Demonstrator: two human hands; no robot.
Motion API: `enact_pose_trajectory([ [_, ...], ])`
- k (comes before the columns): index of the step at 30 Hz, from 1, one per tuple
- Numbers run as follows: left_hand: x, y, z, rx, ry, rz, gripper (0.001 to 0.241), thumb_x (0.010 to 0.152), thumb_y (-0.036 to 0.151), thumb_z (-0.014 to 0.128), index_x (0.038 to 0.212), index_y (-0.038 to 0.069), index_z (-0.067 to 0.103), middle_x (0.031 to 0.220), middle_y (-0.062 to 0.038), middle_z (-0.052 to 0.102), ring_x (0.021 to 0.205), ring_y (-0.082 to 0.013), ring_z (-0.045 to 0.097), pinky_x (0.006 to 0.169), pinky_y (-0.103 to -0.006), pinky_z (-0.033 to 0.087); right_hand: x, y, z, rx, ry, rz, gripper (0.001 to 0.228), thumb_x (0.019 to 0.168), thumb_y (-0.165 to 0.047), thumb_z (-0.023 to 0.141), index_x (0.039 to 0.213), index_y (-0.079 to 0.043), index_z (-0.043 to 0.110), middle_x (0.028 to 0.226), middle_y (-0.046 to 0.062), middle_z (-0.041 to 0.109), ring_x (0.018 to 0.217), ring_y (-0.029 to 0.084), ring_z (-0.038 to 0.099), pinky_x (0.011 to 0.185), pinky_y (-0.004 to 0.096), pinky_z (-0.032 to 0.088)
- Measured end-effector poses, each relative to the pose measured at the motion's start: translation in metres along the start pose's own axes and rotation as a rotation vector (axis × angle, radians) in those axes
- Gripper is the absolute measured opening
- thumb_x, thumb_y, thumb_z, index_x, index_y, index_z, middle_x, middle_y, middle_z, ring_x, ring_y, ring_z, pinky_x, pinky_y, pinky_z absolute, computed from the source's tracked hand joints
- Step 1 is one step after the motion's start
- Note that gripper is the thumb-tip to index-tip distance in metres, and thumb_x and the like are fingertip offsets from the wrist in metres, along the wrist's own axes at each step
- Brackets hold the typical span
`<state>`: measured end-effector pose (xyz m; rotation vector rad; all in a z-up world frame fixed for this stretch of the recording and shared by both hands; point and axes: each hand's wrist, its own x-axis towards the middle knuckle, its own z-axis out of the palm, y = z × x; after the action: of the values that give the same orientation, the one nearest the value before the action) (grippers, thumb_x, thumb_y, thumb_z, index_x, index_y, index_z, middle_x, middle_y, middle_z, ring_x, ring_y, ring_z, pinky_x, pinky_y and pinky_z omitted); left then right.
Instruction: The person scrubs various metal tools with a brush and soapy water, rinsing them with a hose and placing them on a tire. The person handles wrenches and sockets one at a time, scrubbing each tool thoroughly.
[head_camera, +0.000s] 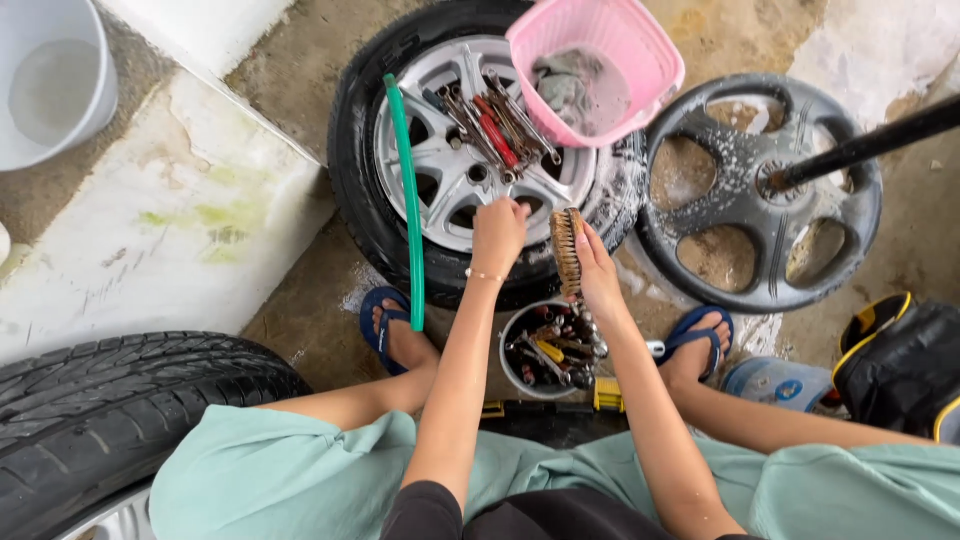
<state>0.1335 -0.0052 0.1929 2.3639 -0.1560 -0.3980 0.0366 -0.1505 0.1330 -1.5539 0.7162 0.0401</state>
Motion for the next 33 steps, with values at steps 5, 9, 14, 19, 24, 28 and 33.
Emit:
enact_pose_trajectory([
  [5, 0.076, -0.021, 0.018, 0.044, 0.305, 0.013, 0.052, 0.089, 0.039, 0.075, 0.107, -0.005, 0.054, 0.100, -0.025, 0.063, 0.094, -0.0468, 0.071, 0.080, -0.0519, 0.062, -0.020, -0.114, 0.008, -0.021, 0.099, -0.274, 0.047, 0.112, -0.034, 0.044, 0.152, -0.010, 0.041, 0.121, 0.031, 0.062, 0.083, 0.029, 0.067, 0.051, 0.033, 0.058],
  [9, 0.087, -0.030, 0.024, -0.039, 0.210, -0.028, 0.040, 0.090, 0.016, 0.075, 0.109, -0.011, 0.053, 0.097, -0.027, 0.064, 0.090, -0.0480, 0.072, 0.075, -0.0512, 0.063, 0.028, -0.180, -0.013, -0.405, 0.134, -0.445, 0.041, 0.111, -0.029, 0.058, 0.143, -0.007, 0.049, 0.103, 0.024, 0.069, 0.081, 0.030, 0.070, 0.059, 0.037, 0.058],
  [14, 0.069, -0.050, 0.010, -0.275, 0.323, -0.077, 0.025, 0.093, 0.007, 0.063, 0.111, -0.009, 0.066, 0.098, -0.028, 0.070, 0.093, -0.0504, 0.071, 0.081, -0.0547, 0.058, 0.190, -0.177, -0.017, -1.310, 0.214, -0.443, 0.052, 0.089, -0.063, 0.070, 0.114, -0.018, 0.063, 0.102, 0.013, 0.072, 0.096, 0.037, 0.071, 0.077, 0.051, 0.056],
  [19, 0.084, -0.114, 0.022, -0.320, 0.360, -0.196, 0.023, 0.089, 0.025, 0.073, 0.108, 0.012, 0.079, 0.088, -0.011, 0.078, 0.092, -0.0356, 0.074, 0.087, -0.0441, 0.057, 0.307, -0.097, -0.006, -1.771, 0.255, -0.625, 0.042, 0.084, -0.038, 0.079, 0.094, 0.000, 0.066, 0.076, 0.023, 0.063, 0.069, 0.042, 0.068, 0.041, 0.054, 0.051],
  [24, 0.079, -0.119, -0.003, -0.515, 0.329, -0.206, 0.023, 0.092, 0.014, 0.067, 0.112, 0.009, 0.077, 0.088, -0.009, 0.080, 0.080, -0.0204, 0.077, 0.085, -0.0348, 0.056, 0.304, -0.119, -0.015, -1.562, -0.029, -0.365, 0.081, 0.086, -0.072, 0.061, 0.114, 0.003, 0.075, 0.103, 0.031, 0.072, 0.099, 0.047, 0.071, 0.073, 0.057, 0.058],
  [28, 0.010, -0.073, -0.072, -0.612, 0.239, -0.051, 0.023, 0.093, 0.008, 0.066, 0.113, 0.007, 0.077, 0.090, -0.012, 0.080, 0.078, -0.0158, 0.075, 0.079, -0.0302, 0.057, 0.200, -0.215, -0.034, -1.244, -0.089, -0.096, 0.066, 0.086, -0.062, 0.065, 0.120, -0.007, 0.075, 0.113, 0.030, 0.071, 0.105, 0.045, 0.070, 0.082, 0.056, 0.056],
  [33, -0.037, -0.048, -0.081, -0.720, -0.068, 0.041, 0.026, 0.092, 0.007, 0.074, 0.118, 0.005, 0.077, 0.106, -0.021, 0.078, 0.094, -0.0145, 0.068, 0.087, -0.0357, 0.057, 0.112, -0.231, -0.084, -0.306, -0.171, -0.075, 0.047, 0.107, -0.038, 0.055, 0.130, 0.003, 0.058, 0.088, 0.016, 0.063, 0.063, 0.019, 0.064, 0.039, 0.028, 0.046],
])
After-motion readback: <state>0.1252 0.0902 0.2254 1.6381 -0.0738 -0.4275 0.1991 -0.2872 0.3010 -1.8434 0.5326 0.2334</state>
